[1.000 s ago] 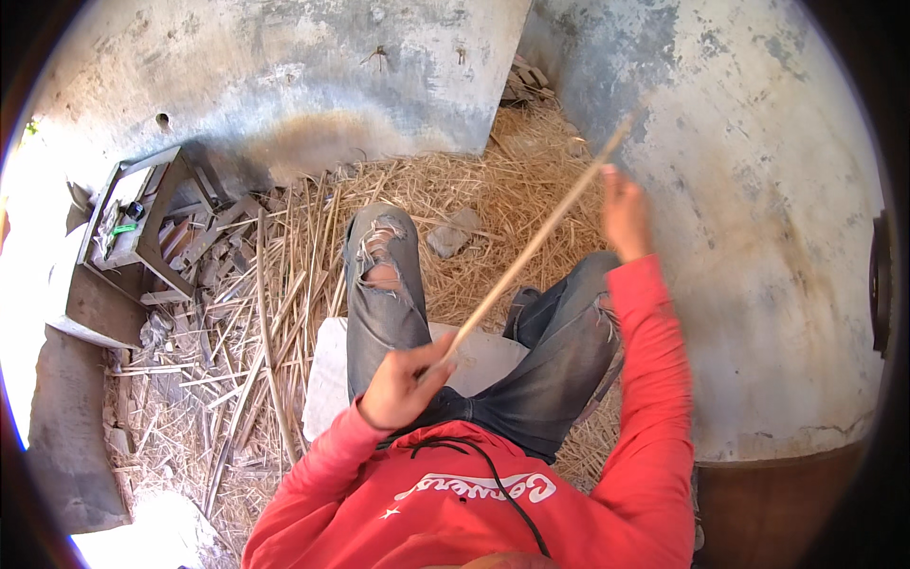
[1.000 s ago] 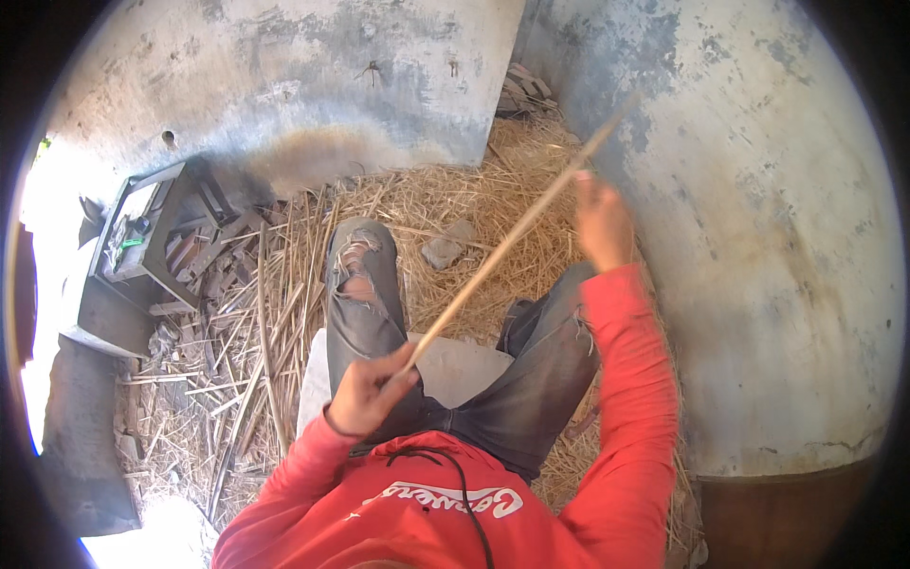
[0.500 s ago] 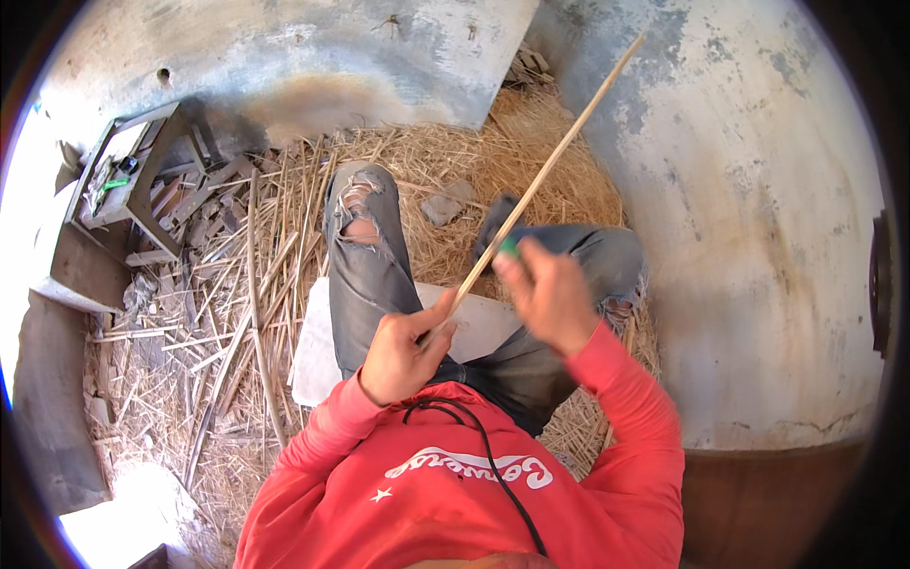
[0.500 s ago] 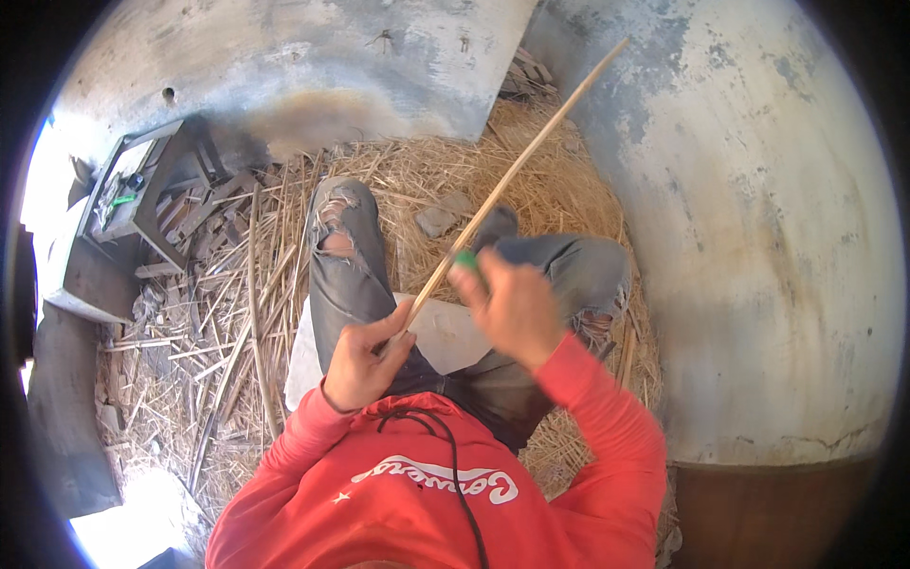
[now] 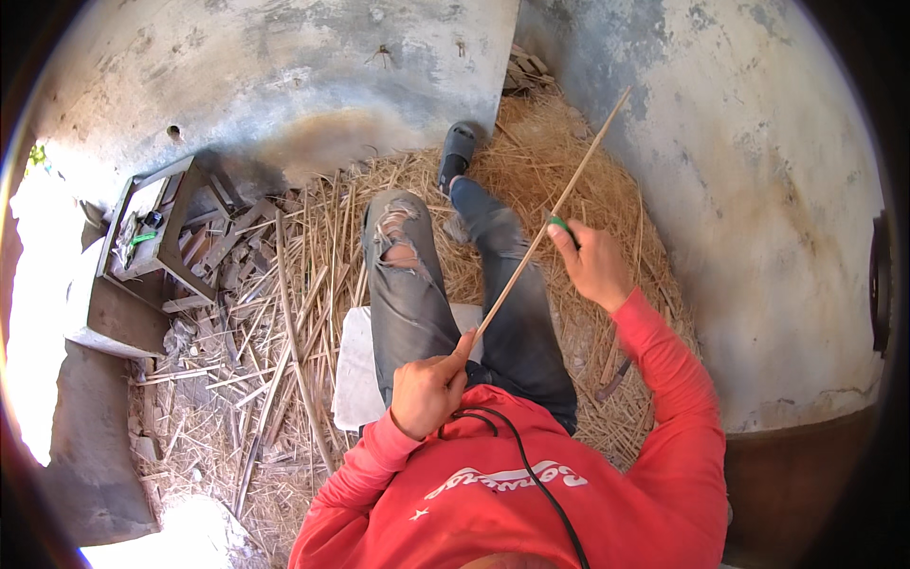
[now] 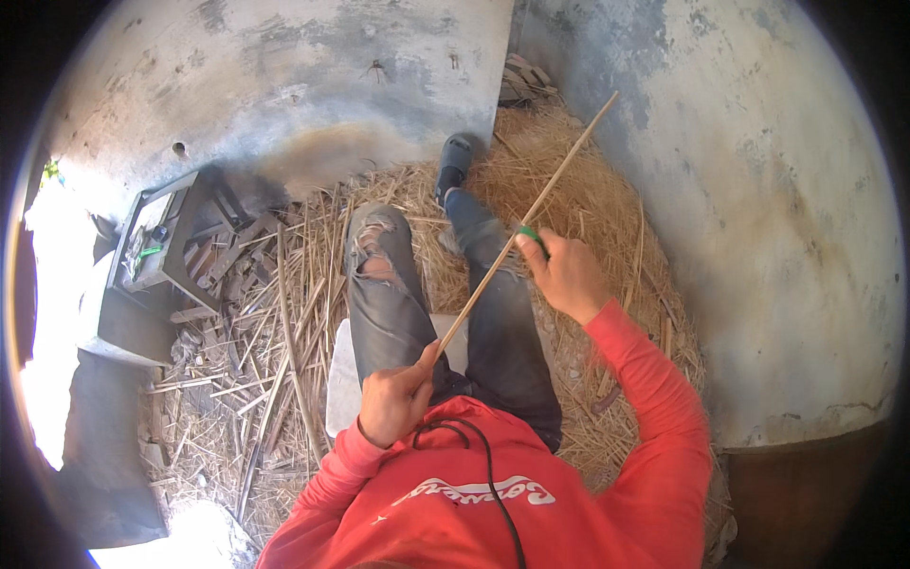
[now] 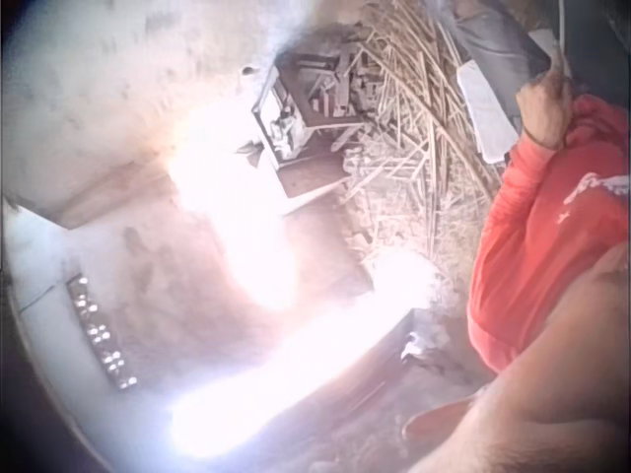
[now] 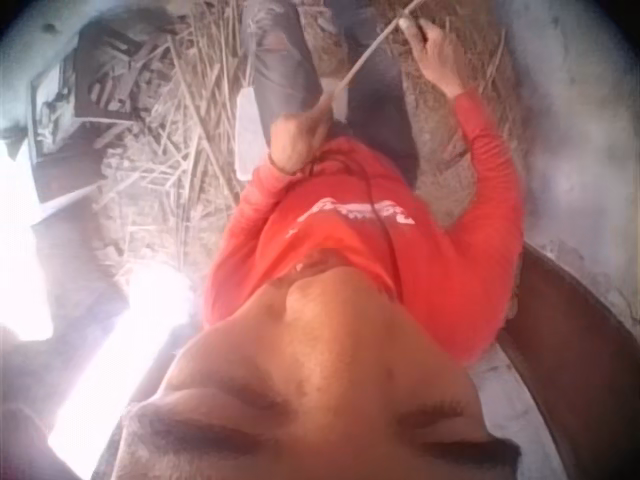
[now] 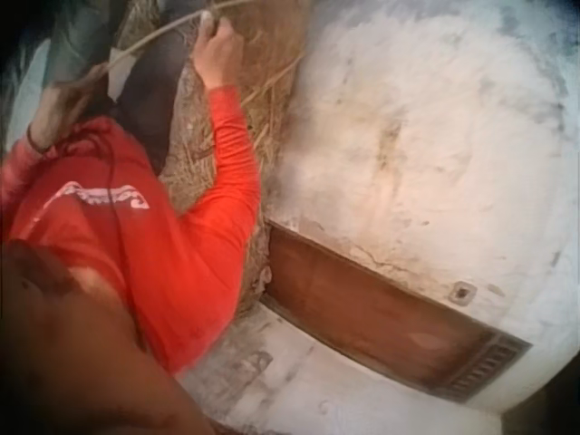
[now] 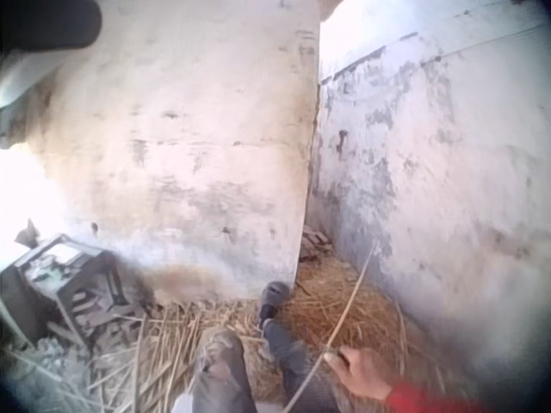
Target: The person strips layers from a thin bamboo stalk using a small green hand tool while sitting on a floor covered in straw.
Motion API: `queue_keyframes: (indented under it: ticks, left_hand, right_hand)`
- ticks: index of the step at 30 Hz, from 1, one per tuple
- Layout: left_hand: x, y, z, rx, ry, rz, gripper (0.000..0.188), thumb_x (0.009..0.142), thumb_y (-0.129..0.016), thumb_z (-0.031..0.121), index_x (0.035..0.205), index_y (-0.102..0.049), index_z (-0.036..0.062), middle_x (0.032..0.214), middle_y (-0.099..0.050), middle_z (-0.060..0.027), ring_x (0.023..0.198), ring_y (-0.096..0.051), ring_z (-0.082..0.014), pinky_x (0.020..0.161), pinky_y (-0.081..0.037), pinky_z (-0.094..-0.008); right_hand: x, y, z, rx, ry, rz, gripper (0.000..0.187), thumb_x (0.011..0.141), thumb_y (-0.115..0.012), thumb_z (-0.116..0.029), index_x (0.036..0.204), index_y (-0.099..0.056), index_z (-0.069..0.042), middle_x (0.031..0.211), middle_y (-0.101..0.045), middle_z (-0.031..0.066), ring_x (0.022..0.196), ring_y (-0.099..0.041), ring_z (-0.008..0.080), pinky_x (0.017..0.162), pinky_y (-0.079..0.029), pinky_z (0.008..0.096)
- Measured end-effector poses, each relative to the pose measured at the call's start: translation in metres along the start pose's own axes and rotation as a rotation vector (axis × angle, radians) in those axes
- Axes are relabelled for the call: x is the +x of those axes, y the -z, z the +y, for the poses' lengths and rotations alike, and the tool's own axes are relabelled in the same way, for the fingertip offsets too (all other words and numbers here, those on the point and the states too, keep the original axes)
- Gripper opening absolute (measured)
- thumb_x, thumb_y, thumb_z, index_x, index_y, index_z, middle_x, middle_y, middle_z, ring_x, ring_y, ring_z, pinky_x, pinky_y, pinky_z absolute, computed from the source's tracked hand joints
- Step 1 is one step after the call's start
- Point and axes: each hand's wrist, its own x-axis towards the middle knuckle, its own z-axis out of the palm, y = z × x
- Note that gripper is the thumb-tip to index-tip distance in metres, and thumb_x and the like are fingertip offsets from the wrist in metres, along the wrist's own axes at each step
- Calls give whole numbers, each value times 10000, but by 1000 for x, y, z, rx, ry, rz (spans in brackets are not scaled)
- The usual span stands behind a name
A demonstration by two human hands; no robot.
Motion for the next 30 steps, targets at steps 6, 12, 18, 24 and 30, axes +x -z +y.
queue_keyframes:
  ticks: [6, 12, 18, 24, 30]
  left_hand:
    - [15, -12, -8, 157, 3, 39, 566, 855, -672, 65, 1412, -668, 167, 683, -641, -59, 563, -642, -277, 537, -509, -429]
    - [37, -31, -11, 239, 18, -49, 536, 845, -676, 48, 1372, -697, 143, 664, -616, -68, 552, -631, -265, 538, -500, -421]
    - [21, -45, -27, 125, 2, -187, 547, 816, -698, 6, 1355, -711, 104, 643, -588, -102, 527, -610, -274, 535, -501, -395]
    - [54, -75, -47, -21, 157, -80, 464, 892, -669, -66, 1349, -691, 11, 626, -529, -124, 489, -523, -194, 531, -457, -293]
    - [98, -93, -48, -5, 131, -210, 453, 906, -678, -66, 1355, -679, -7, 605, -492, -111, 481, -479, -167, 518, -434, -293]
  right_hand:
    - [-48, -56, -31, 39, 321, -226, 539, 1036, -543, -561, 916, -639, -44, 615, -604, 213, 584, -646, 430, 540, -495, 525]
    - [-19, -94, 45, 77, 84, -9, 544, 1045, -551, -525, 938, -691, -10, 713, -664, 230, 664, -675, 435, 601, -524, 504]
    - [-27, -56, 360, 144, -776, 484, 716, 1045, -498, -625, 1316, -693, 9, 1067, -743, 229, 1016, -690, 360, 912, -501, 437]
    - [-146, -127, 427, 133, -933, 469, 558, 968, -686, -512, 1193, -754, -6, 1048, -750, 212, 1029, -711, 302, 893, -513, 415]
    - [-190, -249, 371, 184, -908, 156, 276, 809, -816, -300, 920, -768, -52, 808, -740, 188, 777, -732, 331, 737, -559, 429]
